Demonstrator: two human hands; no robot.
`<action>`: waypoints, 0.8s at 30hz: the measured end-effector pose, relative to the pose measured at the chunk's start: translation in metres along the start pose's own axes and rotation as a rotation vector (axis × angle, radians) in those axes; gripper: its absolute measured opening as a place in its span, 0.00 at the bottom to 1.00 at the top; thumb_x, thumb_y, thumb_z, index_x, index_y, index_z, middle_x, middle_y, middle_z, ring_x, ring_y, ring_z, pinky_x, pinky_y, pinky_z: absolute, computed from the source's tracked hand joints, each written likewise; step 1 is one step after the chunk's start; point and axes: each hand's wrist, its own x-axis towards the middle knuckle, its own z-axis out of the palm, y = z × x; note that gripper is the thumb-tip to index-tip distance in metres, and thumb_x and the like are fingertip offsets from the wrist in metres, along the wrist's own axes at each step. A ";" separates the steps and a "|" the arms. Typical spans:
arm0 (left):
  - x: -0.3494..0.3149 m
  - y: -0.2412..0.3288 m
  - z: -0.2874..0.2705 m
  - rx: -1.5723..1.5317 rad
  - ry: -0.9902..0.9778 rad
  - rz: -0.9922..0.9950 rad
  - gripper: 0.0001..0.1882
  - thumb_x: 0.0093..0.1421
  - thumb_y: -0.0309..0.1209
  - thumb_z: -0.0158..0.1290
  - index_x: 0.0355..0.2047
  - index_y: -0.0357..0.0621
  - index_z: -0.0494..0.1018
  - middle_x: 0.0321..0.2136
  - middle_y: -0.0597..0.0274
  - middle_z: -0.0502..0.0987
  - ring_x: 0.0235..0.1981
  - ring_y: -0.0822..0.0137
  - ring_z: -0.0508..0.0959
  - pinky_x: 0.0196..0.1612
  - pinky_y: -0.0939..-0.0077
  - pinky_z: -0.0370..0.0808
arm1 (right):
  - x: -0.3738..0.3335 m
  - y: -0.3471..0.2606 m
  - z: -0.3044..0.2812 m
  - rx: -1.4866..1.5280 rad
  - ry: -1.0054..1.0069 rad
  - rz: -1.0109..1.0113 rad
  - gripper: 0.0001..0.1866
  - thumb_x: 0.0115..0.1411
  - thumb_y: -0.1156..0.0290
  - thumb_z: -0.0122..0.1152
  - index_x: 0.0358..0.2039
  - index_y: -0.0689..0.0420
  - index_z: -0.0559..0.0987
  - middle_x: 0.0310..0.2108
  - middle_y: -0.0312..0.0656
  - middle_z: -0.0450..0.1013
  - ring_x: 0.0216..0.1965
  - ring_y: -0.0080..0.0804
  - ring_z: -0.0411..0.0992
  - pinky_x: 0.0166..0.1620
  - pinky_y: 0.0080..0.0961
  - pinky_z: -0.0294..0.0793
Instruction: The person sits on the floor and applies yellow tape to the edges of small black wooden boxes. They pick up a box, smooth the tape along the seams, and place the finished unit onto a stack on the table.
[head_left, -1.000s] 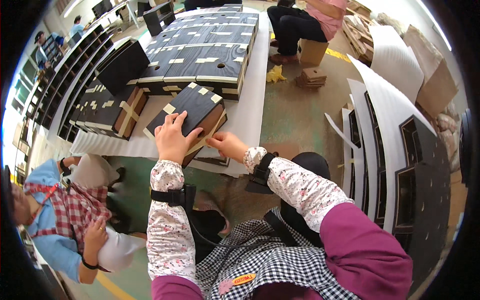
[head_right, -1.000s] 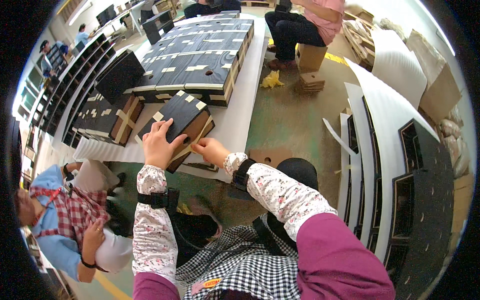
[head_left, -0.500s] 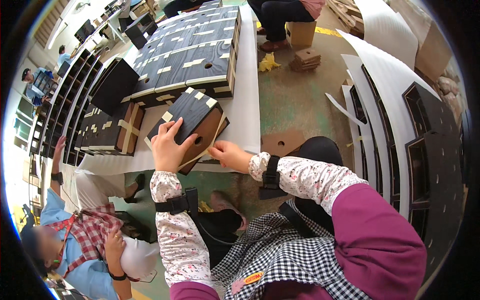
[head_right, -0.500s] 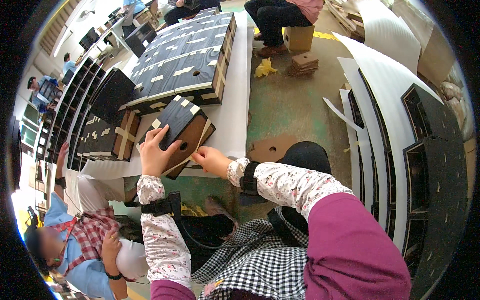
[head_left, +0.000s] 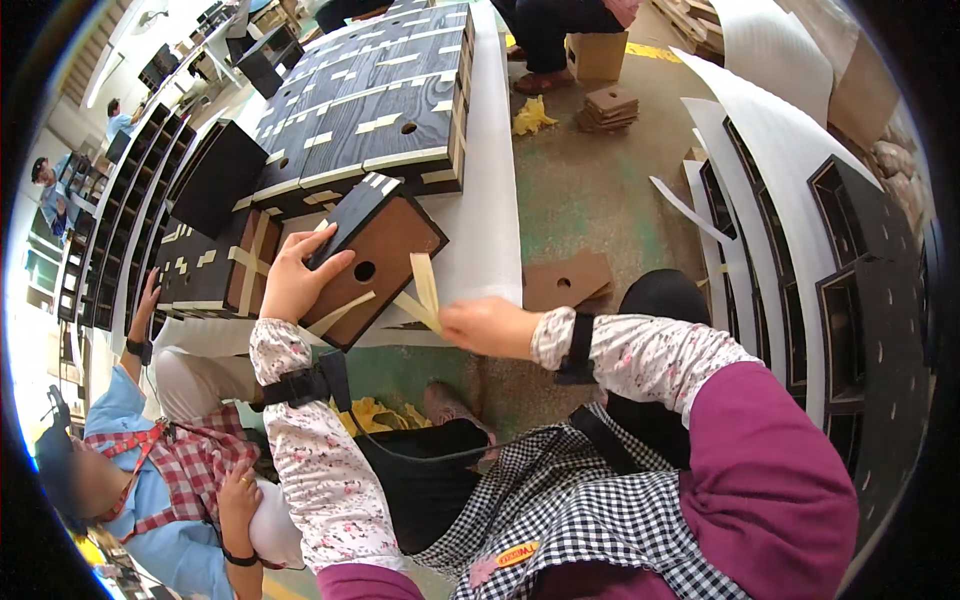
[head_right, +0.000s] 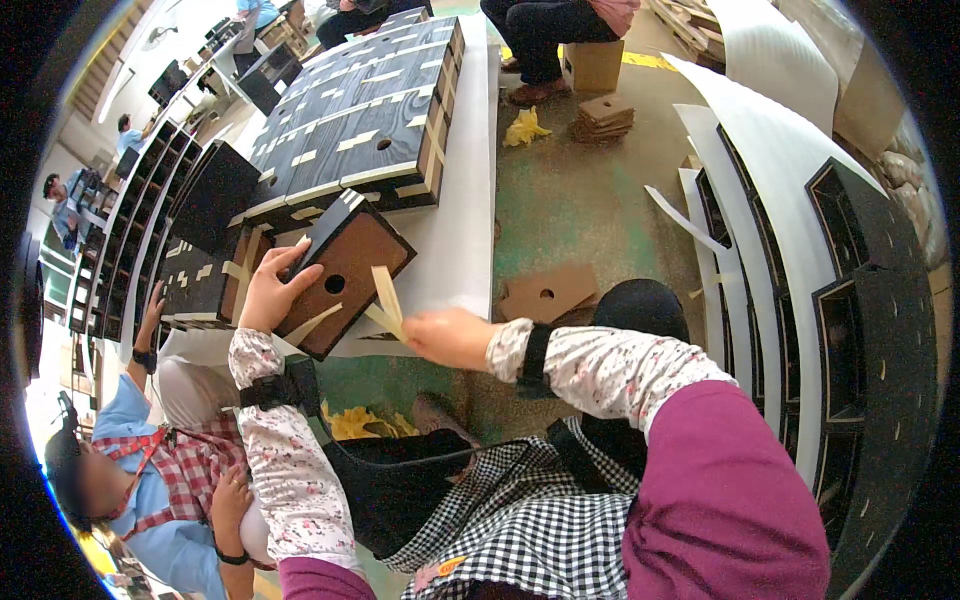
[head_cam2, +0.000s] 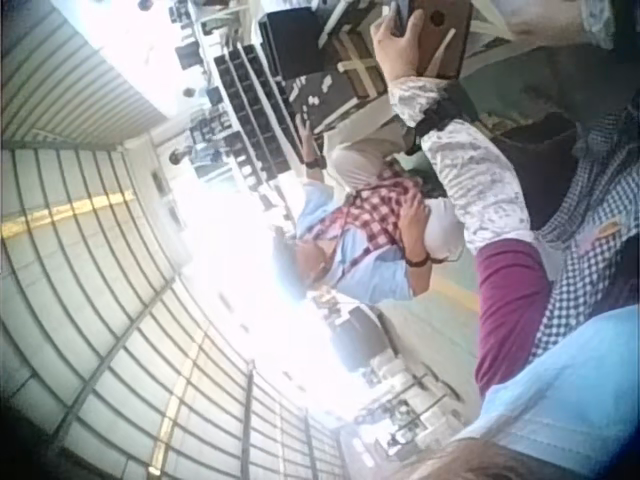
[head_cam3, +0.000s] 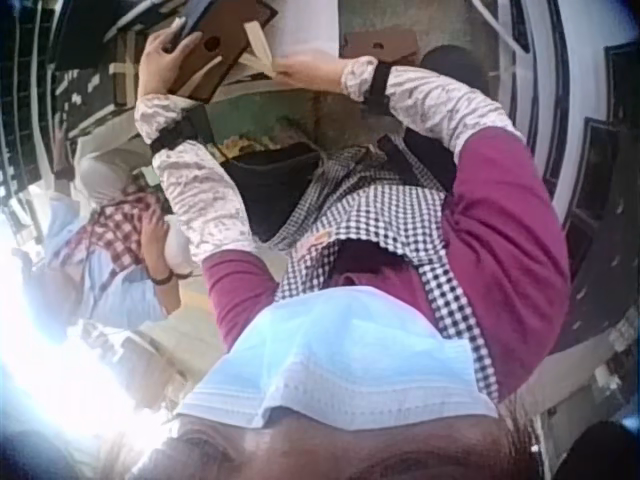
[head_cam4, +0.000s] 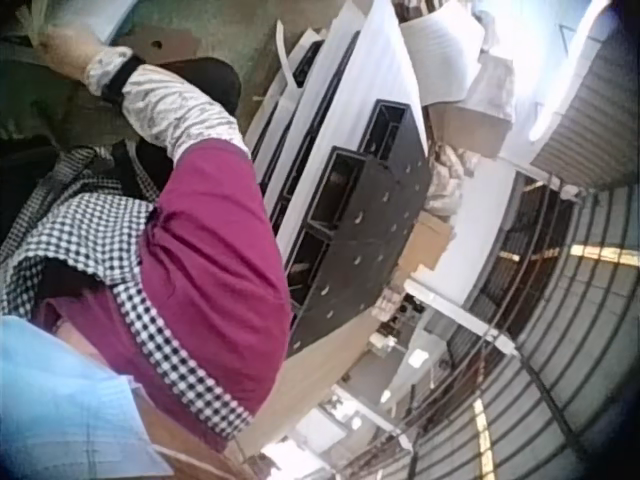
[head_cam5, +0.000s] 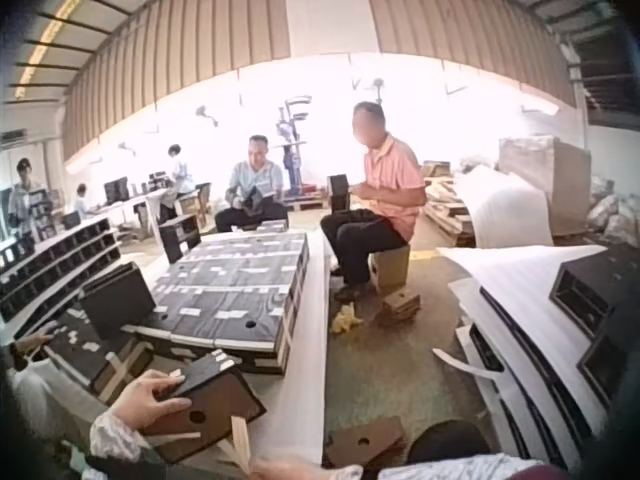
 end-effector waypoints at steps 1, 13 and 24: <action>0.001 -0.003 -0.003 -0.021 -0.014 -0.012 0.26 0.52 0.43 0.59 0.49 0.47 0.73 0.45 0.59 0.71 0.47 0.65 0.71 0.51 0.74 0.65 | 0.001 -0.012 0.001 -0.178 0.015 -0.125 0.08 0.50 0.68 0.55 0.24 0.60 0.74 0.19 0.45 0.71 0.22 0.41 0.73 0.25 0.36 0.73; -0.011 0.007 0.014 0.071 0.103 0.001 0.29 0.46 0.47 0.62 0.46 0.46 0.75 0.42 0.57 0.72 0.44 0.61 0.74 0.48 0.72 0.69 | 0.049 -0.043 -0.046 0.392 0.067 0.208 0.20 0.48 0.60 0.66 0.38 0.56 0.72 0.28 0.43 0.73 0.31 0.45 0.73 0.33 0.37 0.73; -0.022 0.058 0.074 0.596 0.210 0.068 0.33 0.49 0.55 0.55 0.50 0.48 0.71 0.41 0.58 0.71 0.35 0.59 0.76 0.36 0.65 0.73 | -0.001 -0.054 0.044 0.139 -0.173 -0.159 0.10 0.53 0.64 0.57 0.31 0.56 0.73 0.22 0.45 0.72 0.22 0.41 0.72 0.27 0.35 0.72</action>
